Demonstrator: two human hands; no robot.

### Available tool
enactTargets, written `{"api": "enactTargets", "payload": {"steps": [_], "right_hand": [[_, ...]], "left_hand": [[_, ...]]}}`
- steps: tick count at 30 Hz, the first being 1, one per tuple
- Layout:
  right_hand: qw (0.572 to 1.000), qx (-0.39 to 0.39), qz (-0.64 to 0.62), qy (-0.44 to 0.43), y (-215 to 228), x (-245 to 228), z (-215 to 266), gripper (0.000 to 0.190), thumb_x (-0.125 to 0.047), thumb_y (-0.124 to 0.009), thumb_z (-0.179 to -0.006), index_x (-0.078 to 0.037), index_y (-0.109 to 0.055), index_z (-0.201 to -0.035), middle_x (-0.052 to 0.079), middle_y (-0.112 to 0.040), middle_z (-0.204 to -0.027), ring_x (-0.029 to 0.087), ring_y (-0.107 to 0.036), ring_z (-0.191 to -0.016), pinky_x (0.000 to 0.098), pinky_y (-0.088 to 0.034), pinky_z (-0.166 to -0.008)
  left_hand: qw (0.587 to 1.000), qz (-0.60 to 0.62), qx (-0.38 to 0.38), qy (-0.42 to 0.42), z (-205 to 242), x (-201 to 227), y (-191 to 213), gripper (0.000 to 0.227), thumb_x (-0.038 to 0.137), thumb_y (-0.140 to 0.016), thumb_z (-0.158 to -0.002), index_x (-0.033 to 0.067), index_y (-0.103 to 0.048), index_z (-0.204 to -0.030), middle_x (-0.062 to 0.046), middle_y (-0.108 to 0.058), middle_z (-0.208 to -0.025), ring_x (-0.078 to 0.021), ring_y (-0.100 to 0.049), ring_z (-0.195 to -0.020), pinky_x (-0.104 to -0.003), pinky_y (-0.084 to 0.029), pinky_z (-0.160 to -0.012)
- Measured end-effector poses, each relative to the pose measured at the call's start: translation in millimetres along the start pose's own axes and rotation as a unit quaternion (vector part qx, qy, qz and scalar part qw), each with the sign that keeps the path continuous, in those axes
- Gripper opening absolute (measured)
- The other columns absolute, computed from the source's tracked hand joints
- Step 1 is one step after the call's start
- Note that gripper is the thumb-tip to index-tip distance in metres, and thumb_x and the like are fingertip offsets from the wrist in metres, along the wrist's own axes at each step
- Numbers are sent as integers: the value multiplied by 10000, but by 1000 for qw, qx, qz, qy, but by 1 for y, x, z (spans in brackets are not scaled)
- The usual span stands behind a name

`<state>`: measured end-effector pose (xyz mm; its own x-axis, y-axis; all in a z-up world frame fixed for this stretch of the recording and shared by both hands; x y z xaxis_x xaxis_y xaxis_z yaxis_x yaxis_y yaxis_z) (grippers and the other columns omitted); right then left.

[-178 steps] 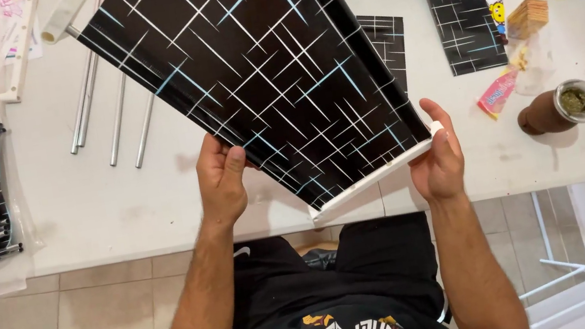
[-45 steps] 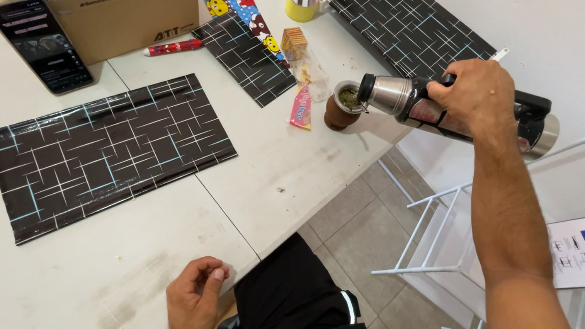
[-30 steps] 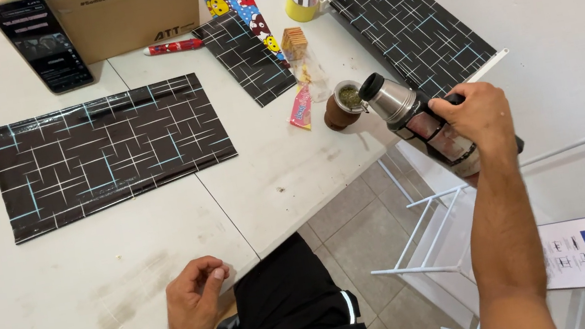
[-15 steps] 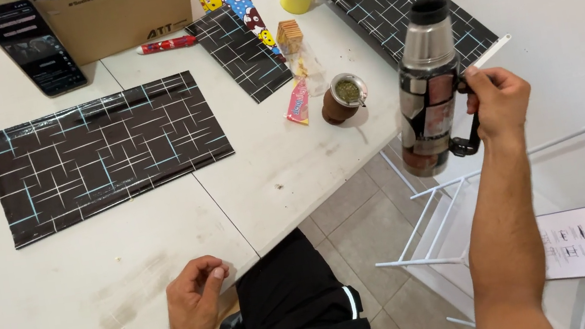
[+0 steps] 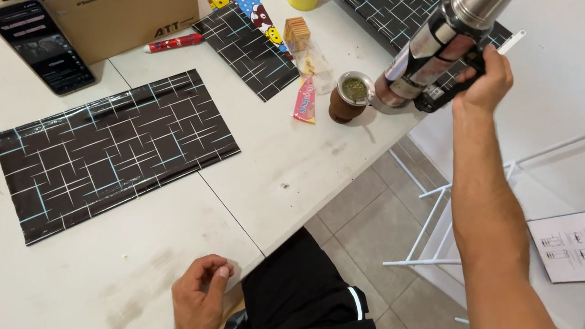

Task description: Assembling a multi-tier shoe rack by inserting support poles into fabric shelves and connecting them to plastic side supports.

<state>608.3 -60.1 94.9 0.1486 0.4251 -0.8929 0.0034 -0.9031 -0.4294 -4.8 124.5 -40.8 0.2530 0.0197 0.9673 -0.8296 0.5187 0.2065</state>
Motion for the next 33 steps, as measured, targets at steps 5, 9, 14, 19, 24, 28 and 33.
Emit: {"api": "enactTargets", "payload": {"steps": [5, 9, 14, 19, 24, 28, 33], "right_hand": [[983, -82, 140, 87, -22, 4, -12, 249, -251, -693, -953, -128, -550, -790, -4, -540, -773, 130, -500, -658, 286, -436, -591], [766, -82, 331, 545, -67, -113, 137, 292, -18, -652, -761, -27, -534, -1028, 93, -569, -1021, 277, -547, -956, 412, -446, -697], [826, -427, 269, 251, -81, 24, 146, 755, 38, -792, -744, 52, -372, -1371, 312, -447, -1285, 416, -479, -1194, 492, -423, -1006], [818, -502, 235, 153, -98, 87, 160, 1092, -80, -882, -733, 43, -178, -1559, 430, -302, -1559, 420, -334, -1500, 488, -309, -1213], [852, -419, 226, 218, -98, 72, 162, 851, 107, -876, -817, 87, -335, -1474, 375, -474, -1418, 438, -532, -1286, 501, -496, -1047], [835, -441, 206, 255, -101, 60, 183, 853, 65, -871, -857, 75, -303, -1493, 391, -538, -1313, 395, -544, -1177, 481, -500, -956], [828, -455, 209, 253, -118, 2, 260, 920, 85, -816, -761, 69, -305, -1525, 364, -513, -1292, 435, -550, -1176, 494, -474, -1006]], "left_hand": [[1000, 11, 6, -7, 2, 2, 0, 145, 168, -658, -911, 71, -760, -950, -36, -811, -850, -139, -755, -802, -261, -608, -755], [999, 31, 16, -35, 2, 5, 1, 140, 171, -656, -922, 67, -748, -945, -40, -806, -857, -143, -763, -809, -260, -624, -757], [998, 23, 22, -56, -3, 9, 1, 104, 160, -696, -894, 82, -758, -924, -62, -798, -782, -166, -749, -743, -296, -600, -710], [999, 36, 3, -41, 2, 21, 5, 112, 118, -651, -896, 73, -737, -953, -32, -785, -845, -116, -732, -777, -248, -576, -727], [999, 35, -5, -10, 5, 23, 5, 135, 164, -648, -910, 89, -739, -979, -6, -761, -851, -101, -671, -751, -259, -556, -703], [999, 36, 0, -30, 5, 24, 8, 135, 175, -641, -916, 94, -733, -971, -4, -750, -854, -105, -652, -748, -263, -541, -700], [999, 18, -30, -6, 5, 25, 6, 130, 194, -644, -923, 110, -736, -961, 17, -726, -826, -93, -613, -715, -257, -521, -680]]}}
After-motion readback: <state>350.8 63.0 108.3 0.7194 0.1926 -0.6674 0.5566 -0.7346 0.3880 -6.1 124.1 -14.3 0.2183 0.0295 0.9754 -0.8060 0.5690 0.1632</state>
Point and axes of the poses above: each hand's wrist, its own z-axis away from the middle knuckle, its own y-axis out of the back of the hand, x = y × z, the point moved 10 cm from there along -z, towards the middle knuckle
